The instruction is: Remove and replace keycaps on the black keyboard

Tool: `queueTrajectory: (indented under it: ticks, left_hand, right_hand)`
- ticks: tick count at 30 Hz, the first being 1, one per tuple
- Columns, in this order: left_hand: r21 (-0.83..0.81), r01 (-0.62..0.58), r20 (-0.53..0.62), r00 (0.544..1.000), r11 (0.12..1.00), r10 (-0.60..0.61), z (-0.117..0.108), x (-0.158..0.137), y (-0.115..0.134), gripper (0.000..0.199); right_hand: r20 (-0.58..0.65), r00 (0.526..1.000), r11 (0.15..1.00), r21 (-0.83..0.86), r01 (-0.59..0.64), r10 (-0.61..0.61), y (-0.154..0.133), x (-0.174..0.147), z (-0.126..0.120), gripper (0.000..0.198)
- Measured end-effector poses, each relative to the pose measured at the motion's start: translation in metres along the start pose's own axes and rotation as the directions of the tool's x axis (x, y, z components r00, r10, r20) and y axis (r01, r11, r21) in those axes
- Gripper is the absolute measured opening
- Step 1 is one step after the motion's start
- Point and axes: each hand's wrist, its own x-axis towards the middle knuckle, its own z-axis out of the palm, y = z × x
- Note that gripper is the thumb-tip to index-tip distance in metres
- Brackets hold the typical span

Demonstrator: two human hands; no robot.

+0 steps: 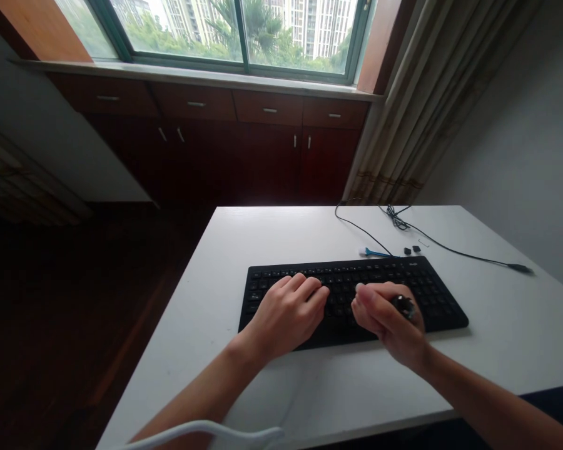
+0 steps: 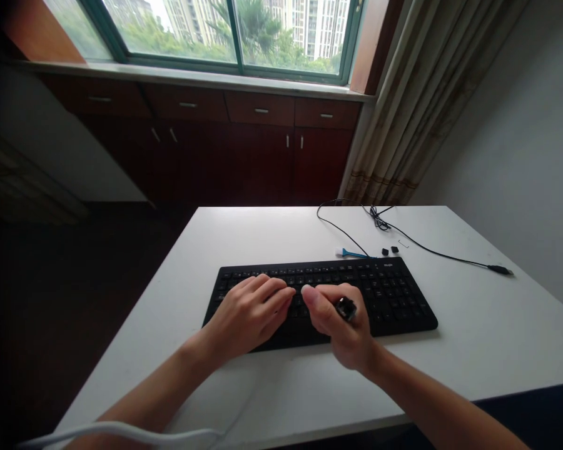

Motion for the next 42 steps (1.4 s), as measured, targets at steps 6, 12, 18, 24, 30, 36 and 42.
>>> queueTrajectory:
  ticks: [6,12,18,24,30,36,42]
  left_hand:
    - [-0.089,0.002,-0.055,0.998,0.996,-0.007,0.002,0.001,0.002,0.022]
    - [-0.384,0.106,-0.068,0.987,0.917,-0.143,0.0,0.002,0.006,0.031]
    - [-0.514,0.196,0.061,0.979,0.835,-0.193,-0.006,0.021,0.007,0.026]
    - [-0.584,0.233,0.065,0.968,0.778,-0.242,-0.002,0.037,0.013,0.023]
    - [-0.589,0.221,0.04,0.969,0.778,-0.245,0.006,0.028,0.017,0.018]
    - [-0.615,0.174,-0.014,0.973,0.769,-0.232,0.007,0.019,0.021,0.02]
    - [-0.67,0.246,0.009,0.946,0.701,-0.323,0.005,0.019,0.025,0.02]
  right_hand:
    - [-0.026,1.0,0.965,0.261,0.023,-0.017,-0.015,0.016,-0.005,0.047]
    - [-0.008,0.999,0.984,0.172,0.054,-0.053,-0.004,0.034,-0.018,0.042]
    - [0.089,0.989,0.991,-0.042,0.126,-0.122,-0.014,0.047,-0.041,0.046]
    - [0.053,0.995,0.987,-0.133,0.089,-0.083,-0.006,0.049,-0.055,0.058]
    - [0.114,0.988,0.985,-0.126,0.119,-0.105,0.008,0.034,-0.056,0.058]
    - [0.164,0.985,0.984,-0.16,0.081,-0.055,0.01,0.028,-0.055,0.055]
    - [0.165,0.986,0.982,-0.187,-0.005,0.037,0.006,0.029,-0.059,0.031]
